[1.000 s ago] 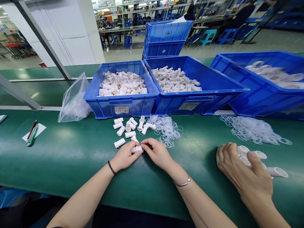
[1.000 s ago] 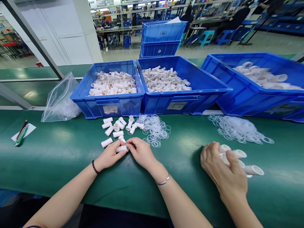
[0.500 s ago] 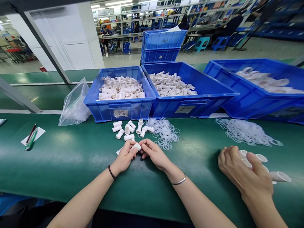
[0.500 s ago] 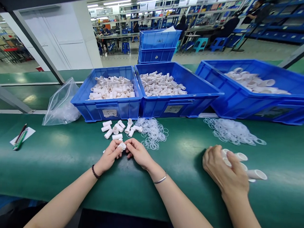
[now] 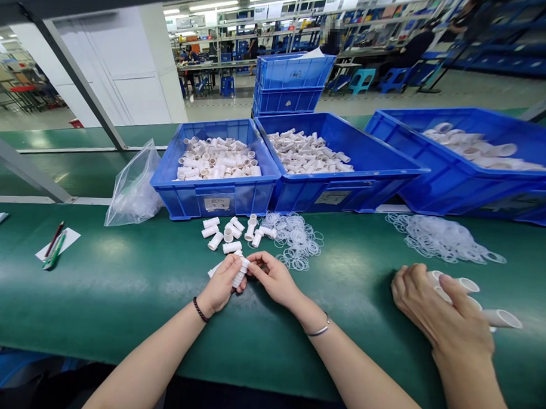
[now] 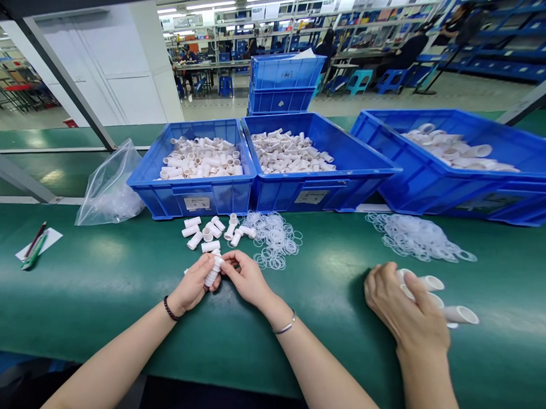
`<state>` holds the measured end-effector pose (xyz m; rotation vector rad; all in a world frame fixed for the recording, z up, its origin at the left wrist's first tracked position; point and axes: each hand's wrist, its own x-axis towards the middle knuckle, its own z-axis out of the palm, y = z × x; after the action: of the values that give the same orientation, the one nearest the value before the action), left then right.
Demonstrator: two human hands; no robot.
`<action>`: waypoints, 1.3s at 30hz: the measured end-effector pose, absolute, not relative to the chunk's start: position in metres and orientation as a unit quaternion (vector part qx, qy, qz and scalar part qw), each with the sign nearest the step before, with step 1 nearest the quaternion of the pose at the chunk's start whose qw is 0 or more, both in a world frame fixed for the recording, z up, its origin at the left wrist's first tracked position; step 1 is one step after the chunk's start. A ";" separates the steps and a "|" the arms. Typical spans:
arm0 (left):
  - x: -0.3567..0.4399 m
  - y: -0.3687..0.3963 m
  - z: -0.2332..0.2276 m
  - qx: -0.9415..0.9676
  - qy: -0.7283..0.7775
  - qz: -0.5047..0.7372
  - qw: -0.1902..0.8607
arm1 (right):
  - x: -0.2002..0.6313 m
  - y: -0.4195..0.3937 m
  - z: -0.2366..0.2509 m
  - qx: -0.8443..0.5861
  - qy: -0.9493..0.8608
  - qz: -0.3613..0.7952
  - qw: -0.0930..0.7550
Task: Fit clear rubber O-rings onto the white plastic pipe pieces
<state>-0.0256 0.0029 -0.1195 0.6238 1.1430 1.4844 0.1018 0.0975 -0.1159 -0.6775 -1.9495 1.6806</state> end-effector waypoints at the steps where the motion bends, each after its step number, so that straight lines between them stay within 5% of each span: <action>1: -0.026 0.003 -0.119 0.264 0.480 0.627 0.553 | 0.101 0.097 -0.117 -0.248 -0.718 0.605 0.239; 9: -0.017 -0.003 -0.110 0.216 0.465 0.647 0.565 | 0.122 0.094 -0.110 -0.267 -0.812 0.409 0.319; 18: -0.023 -0.001 -0.114 0.058 0.421 0.671 0.607 | 0.330 0.166 -0.067 -0.324 -0.827 0.220 0.403; 27: -0.018 0.000 -0.111 0.087 0.361 0.676 0.636 | 0.125 0.090 -0.095 -0.135 -0.913 0.109 0.370; 31: -0.016 -0.004 -0.108 0.159 0.348 0.638 0.669 | 0.111 0.093 -0.098 -0.137 -0.907 0.056 0.394; 39: -0.036 -0.006 -0.113 0.378 0.535 0.660 0.369 | 0.180 0.179 -0.082 -0.442 -0.780 -0.062 0.439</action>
<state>-0.0360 -0.0060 -0.1125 0.9695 1.3727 1.6933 0.1804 0.1786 -0.0823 -1.0980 -1.9368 -0.1535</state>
